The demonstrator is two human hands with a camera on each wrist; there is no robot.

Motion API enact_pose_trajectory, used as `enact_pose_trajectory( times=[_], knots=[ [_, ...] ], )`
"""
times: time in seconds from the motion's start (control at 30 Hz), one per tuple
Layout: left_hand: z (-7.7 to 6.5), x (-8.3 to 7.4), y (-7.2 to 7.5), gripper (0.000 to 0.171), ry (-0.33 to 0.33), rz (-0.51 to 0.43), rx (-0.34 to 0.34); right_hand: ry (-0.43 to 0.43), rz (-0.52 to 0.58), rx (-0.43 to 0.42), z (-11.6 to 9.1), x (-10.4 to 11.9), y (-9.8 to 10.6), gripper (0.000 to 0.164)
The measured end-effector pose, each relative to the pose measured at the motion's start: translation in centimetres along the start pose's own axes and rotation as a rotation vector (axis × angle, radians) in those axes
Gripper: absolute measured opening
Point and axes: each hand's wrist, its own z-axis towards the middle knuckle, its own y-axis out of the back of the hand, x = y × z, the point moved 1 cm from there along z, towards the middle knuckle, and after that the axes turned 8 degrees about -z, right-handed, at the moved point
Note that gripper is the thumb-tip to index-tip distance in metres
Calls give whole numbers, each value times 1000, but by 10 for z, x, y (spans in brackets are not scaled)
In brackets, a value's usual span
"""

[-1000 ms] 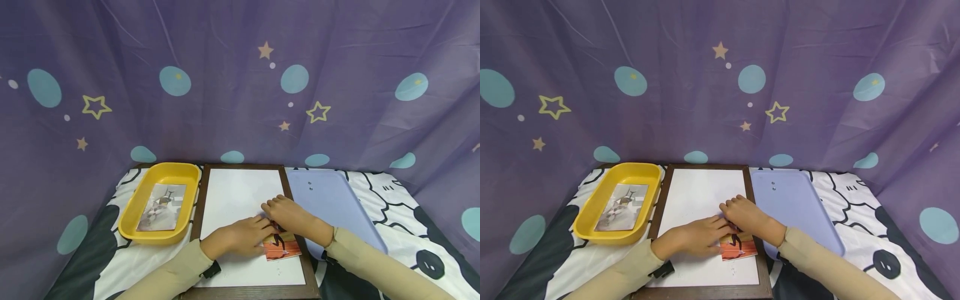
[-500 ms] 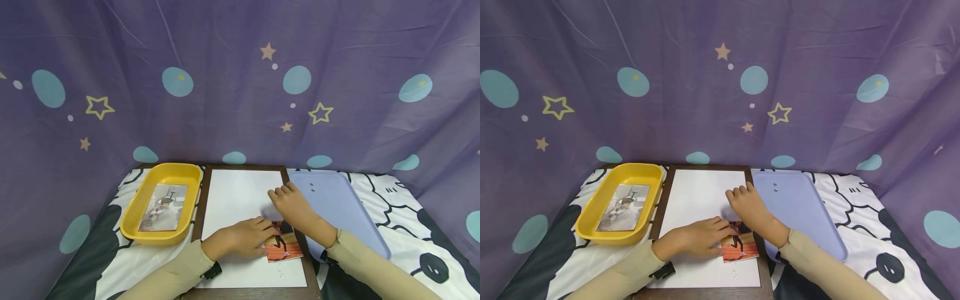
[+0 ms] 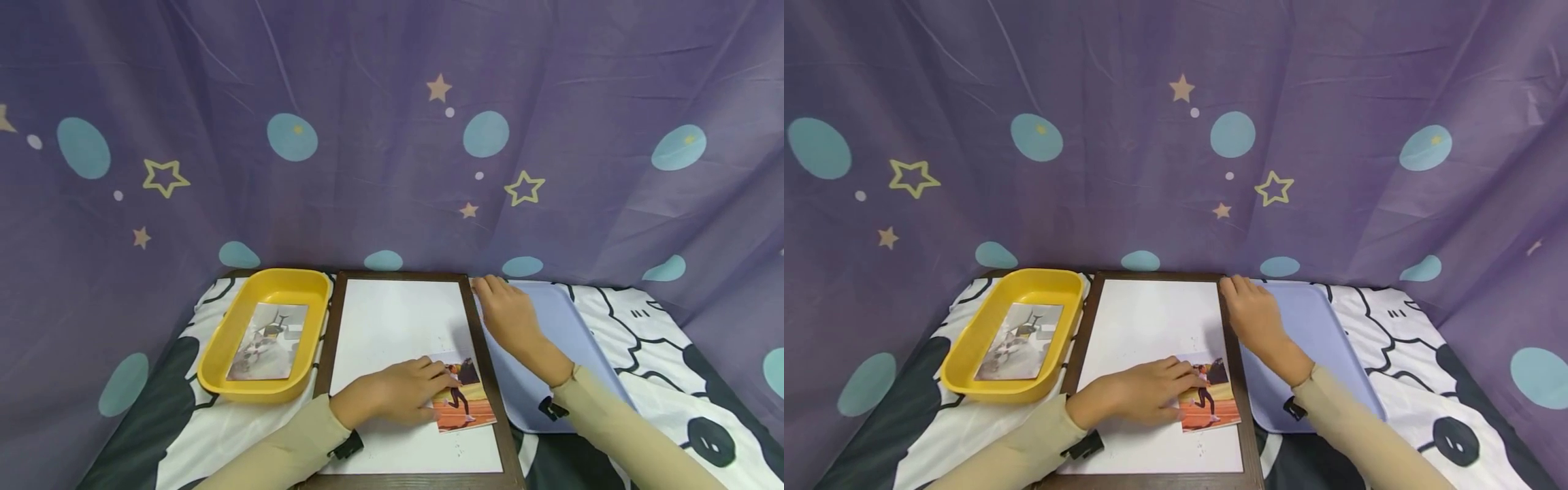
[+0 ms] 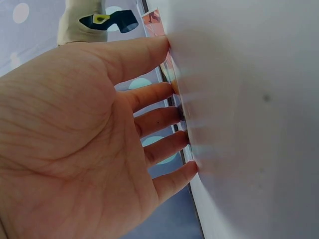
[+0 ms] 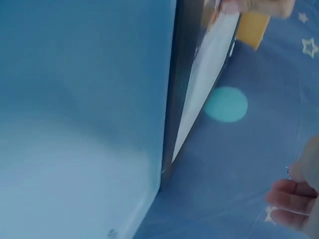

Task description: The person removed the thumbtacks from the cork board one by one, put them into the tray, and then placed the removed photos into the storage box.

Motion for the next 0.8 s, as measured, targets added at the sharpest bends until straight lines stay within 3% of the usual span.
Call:
enact_pose_trajectory(
  times=[0.1, 0.23, 0.4, 0.53, 0.7, 0.8],
  knots=[
    [0, 0, 0, 54, 2, -5, 0, -162, 155, 80, -3, -17, 0, 3],
    [0, 0, 0, 55, 3, -15, 9, -421, 434, 254, -7, -42, -1, 6],
    [-1, 0, 1, 55, 11, -26, 22, -713, 785, 473, -11, -71, -1, 19],
    [-1, -1, 1, 55, 16, -30, 18, -915, 973, 616, -16, -89, 1, 29],
    [-1, -1, 2, 55, 15, -41, 26, -1124, 1287, 728, -27, -108, -2, 14],
    [-1, -1, 1, 55, 15, -41, 20, -1248, 1488, 753, -34, -118, -6, 27]
  ],
)
